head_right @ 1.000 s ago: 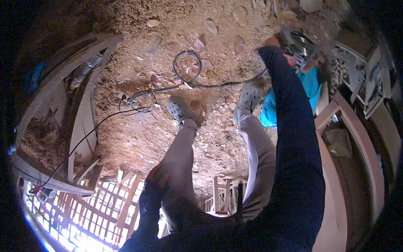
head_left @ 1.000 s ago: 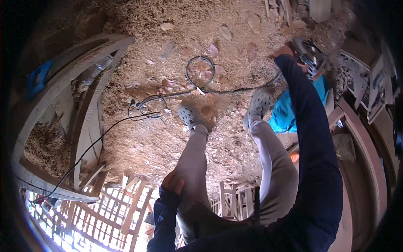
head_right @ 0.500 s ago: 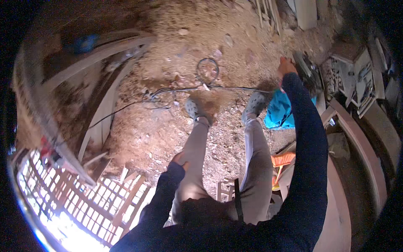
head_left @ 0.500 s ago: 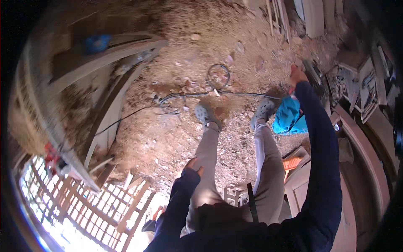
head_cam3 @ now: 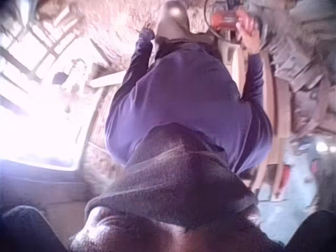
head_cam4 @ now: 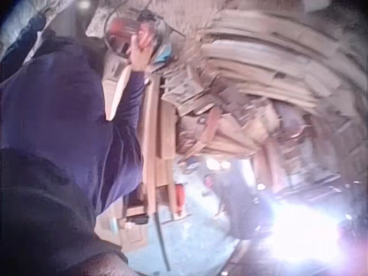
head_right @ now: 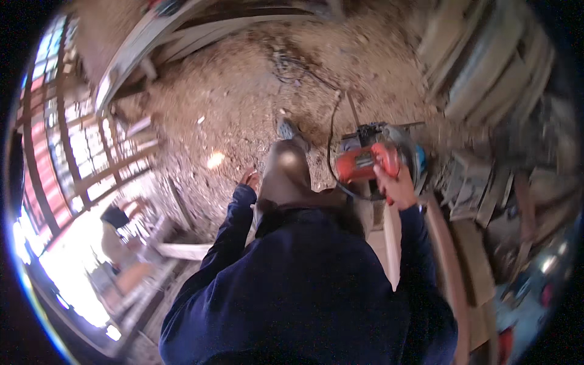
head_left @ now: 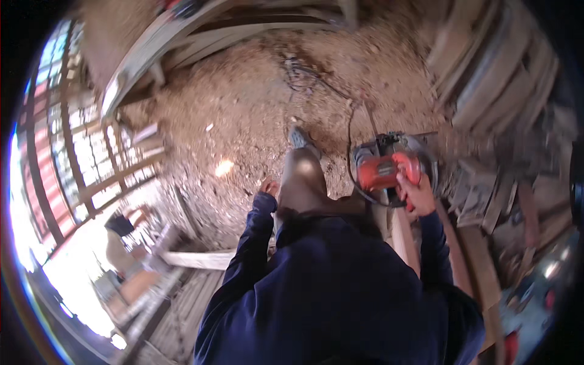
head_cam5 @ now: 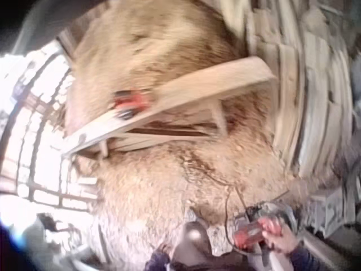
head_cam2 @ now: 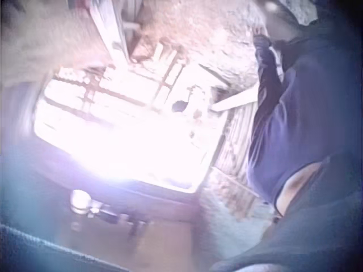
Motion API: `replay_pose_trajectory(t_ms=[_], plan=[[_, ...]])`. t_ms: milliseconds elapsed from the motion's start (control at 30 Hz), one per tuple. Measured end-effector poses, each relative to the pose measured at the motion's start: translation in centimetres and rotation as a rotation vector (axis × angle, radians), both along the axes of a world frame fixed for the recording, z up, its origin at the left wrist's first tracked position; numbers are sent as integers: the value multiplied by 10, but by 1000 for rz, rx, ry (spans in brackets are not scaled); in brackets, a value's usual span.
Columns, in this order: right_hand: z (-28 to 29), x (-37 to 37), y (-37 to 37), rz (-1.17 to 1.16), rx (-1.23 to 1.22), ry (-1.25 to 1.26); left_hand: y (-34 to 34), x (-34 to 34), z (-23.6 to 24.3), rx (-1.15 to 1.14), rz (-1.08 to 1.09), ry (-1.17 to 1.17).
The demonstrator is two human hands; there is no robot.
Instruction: Sanding a wooden board with a power sander and then cutting it with a circular saw in a workshop.
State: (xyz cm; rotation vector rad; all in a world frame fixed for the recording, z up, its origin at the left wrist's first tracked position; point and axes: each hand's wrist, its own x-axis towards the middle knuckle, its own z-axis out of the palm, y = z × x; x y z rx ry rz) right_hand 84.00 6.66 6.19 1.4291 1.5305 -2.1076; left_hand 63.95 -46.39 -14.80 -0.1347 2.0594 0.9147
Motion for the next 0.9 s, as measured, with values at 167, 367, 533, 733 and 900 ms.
replay_pose_trajectory(t_ms=[167,367,533,733,900], plan=[[78,-83,-101,371,386,253,-35,9,-25,371,381,35],[152,-230,-210,556,497,312,-158,-27,40,199,468,46],[184,-362,-306,448,419,553,-295,-99,32,187,926,271],[180,-502,-342,575,297,639,-336,-149,-23,54,1262,355],[172,-606,-395,671,209,698,-300,-201,-43,87,1210,282]])
